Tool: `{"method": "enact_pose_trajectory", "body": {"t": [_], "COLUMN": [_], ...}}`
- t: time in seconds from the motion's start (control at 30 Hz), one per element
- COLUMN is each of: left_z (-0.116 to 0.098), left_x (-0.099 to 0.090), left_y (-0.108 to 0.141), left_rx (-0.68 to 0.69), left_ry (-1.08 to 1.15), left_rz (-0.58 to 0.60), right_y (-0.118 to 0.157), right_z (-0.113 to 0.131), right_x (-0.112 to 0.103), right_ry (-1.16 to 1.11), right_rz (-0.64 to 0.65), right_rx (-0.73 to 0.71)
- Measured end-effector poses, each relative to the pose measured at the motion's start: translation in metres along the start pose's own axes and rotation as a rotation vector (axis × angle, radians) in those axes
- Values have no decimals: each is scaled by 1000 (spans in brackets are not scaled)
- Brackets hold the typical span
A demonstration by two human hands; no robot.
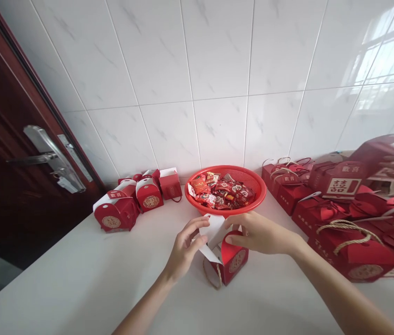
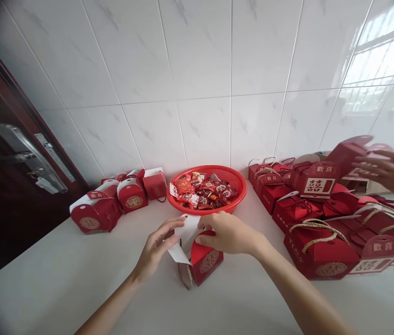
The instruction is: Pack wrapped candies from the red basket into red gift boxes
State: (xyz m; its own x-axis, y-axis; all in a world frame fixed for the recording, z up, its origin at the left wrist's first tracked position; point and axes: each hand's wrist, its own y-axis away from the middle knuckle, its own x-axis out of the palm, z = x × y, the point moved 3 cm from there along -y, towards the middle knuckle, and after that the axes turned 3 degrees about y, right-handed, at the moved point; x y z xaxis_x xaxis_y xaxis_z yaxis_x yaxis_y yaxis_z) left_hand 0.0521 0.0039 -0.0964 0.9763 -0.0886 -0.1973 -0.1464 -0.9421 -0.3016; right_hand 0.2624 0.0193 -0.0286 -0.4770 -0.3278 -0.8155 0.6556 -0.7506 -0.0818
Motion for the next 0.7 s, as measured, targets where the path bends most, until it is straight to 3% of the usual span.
{"method": "enact_pose_trajectory", "body": {"t": [0.23,0.43,0.6,0.7], "left_z": [2,-12,-37,-39], "left_x": [0,-4,-20,-27], "left_y": [-1,-11,-55,-99], "left_rx": [12,77,186,189], "left_ry": [-62,-200,-299,-593], "left_rz": [18,27,32,103], "right_y": [12,12,13,14], "right_z": [1,3,2,2], "right_x": [-12,-17,-23,-28], "right_ry": [-71,-51,-18,-28], "right_rz": [203,173,104,59], "right_rx": [-82,-129,-138,-133]}}
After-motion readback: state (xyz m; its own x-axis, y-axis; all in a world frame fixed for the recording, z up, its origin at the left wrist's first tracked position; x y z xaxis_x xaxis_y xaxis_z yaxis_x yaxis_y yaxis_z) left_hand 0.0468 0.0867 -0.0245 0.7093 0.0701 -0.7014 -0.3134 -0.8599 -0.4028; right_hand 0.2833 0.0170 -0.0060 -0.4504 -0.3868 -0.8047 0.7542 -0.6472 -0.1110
